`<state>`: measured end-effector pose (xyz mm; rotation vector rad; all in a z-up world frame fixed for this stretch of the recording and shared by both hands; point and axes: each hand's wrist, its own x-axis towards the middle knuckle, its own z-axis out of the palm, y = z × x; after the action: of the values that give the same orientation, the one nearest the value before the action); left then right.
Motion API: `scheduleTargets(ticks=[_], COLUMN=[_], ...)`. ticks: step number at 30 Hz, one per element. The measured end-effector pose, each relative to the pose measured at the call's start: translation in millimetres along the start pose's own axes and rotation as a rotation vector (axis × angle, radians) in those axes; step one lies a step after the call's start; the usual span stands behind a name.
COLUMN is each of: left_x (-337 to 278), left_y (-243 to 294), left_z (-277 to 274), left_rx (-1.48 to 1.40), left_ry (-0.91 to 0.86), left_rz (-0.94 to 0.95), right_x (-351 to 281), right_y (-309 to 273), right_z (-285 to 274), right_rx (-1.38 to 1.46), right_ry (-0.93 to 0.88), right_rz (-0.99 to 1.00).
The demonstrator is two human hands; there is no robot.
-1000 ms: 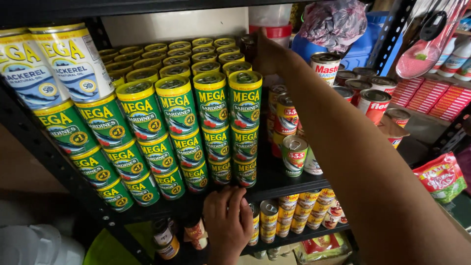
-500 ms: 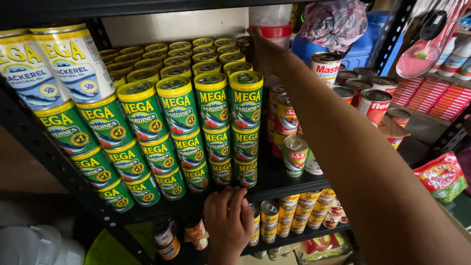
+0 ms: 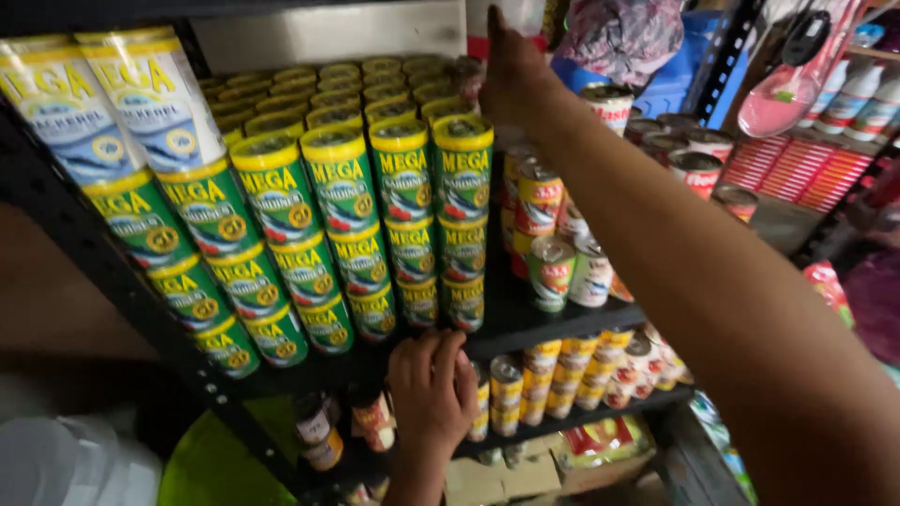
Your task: Wiping down individual canned goods with a cloth and organizing them neatly on a metal storage shelf.
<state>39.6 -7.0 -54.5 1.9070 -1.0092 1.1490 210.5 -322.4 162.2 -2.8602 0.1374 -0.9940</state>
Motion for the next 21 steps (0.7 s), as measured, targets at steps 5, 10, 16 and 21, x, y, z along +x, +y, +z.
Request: scheduleTargets(ticks=[5, 10, 16, 21], left_x=[10.9, 11.6, -81.4, -235.0], left_y=[7.2, 18.6, 31.5, 11.7], left_z=[-15.8, -42.2, -88.4, -130.6], left_rx=[-0.049, -0.119, -0.217, -0.168], left_ry=[-0.049, -0.126, -0.214, -0.29], left_rz=[0.014, -0.008, -0.183, -0.391], right_x=[-77.2, -196.7, -390.1, -521.3], right_y=[-45.9, -93.1, -178.4, -206.3], right_z=[-61.0, -117.3, -68.9, 63.5], right_rx=[0.468, 0.2, 0.788, 0.905], right_ry=[0.403, 0.582, 0.568, 0.495], right_rz=[-0.3, -0.257, 0.062, 0.563])
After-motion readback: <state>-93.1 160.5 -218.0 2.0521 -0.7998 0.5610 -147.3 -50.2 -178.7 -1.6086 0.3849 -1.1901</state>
